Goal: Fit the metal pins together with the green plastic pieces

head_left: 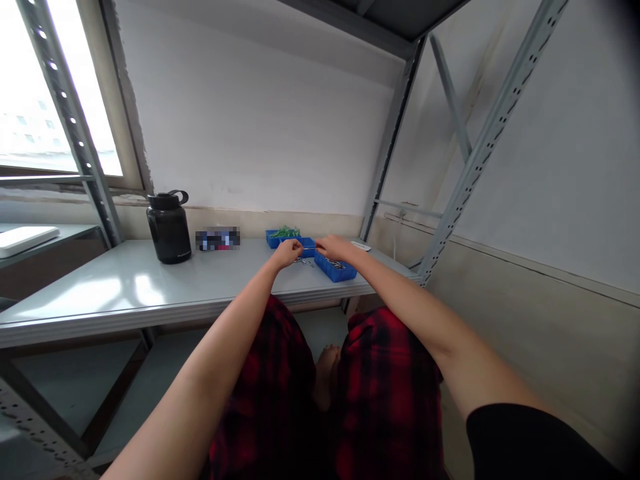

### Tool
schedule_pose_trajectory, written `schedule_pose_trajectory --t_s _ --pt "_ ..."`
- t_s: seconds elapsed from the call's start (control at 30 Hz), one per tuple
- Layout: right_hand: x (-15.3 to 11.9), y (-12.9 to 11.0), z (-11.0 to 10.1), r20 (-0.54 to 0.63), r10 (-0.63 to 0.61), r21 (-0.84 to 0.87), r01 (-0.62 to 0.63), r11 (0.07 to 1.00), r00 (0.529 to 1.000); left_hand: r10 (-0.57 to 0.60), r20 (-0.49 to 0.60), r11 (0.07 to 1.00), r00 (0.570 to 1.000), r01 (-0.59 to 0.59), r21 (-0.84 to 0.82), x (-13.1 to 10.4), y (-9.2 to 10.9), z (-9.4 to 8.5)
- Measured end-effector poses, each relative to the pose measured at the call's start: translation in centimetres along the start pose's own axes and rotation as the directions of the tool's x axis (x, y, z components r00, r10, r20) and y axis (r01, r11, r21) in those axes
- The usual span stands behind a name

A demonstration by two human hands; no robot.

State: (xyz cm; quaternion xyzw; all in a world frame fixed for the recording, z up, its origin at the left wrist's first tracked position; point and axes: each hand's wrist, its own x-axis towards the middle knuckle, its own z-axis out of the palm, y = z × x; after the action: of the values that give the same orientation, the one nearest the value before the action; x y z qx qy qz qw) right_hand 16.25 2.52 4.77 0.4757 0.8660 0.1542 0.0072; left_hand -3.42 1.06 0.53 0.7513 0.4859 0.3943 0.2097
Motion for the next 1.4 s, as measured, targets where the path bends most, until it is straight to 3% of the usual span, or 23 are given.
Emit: schedule_pose_trajectory --t_s 0.27,0.57,1.1,1.3,1.4 --pt "-0.2 -0.6 -0.6 -0.003 -0.019 -0.029 0.019 0.999 1.000 0.003 -0.006 1.000 1.000 -0.003 -0.030 -0.3 0.6 -0.1" --pt "-0.2 -0.6 -0.6 0.044 0.002 -0.026 -0.001 1.000 0.999 0.026 -0.004 1.000 1.000 -0.026 -0.009 0.2 -0.4 0.2" --pt "-0.5 -0.9 -0.9 0.040 0.004 0.014 -0.005 1.000 0.999 0.007 -0.018 0.999 1.000 -0.007 -0.047 0.3 -0.5 0.3" --pt "-0.7 -1.7 -1.5 -0.084 0.049 0.177 -0.034 0.984 0.995 -0.089 -0.080 0.933 0.993 0.055 -0.356 0.0 1.3 -0.4" --pt "-0.7 -2.4 -2.0 -0.132 0.060 0.298 -0.018 0.954 0.989 -0.084 -0.085 0.886 0.993 0.035 -0.462 -0.3 2.0 -0.8"
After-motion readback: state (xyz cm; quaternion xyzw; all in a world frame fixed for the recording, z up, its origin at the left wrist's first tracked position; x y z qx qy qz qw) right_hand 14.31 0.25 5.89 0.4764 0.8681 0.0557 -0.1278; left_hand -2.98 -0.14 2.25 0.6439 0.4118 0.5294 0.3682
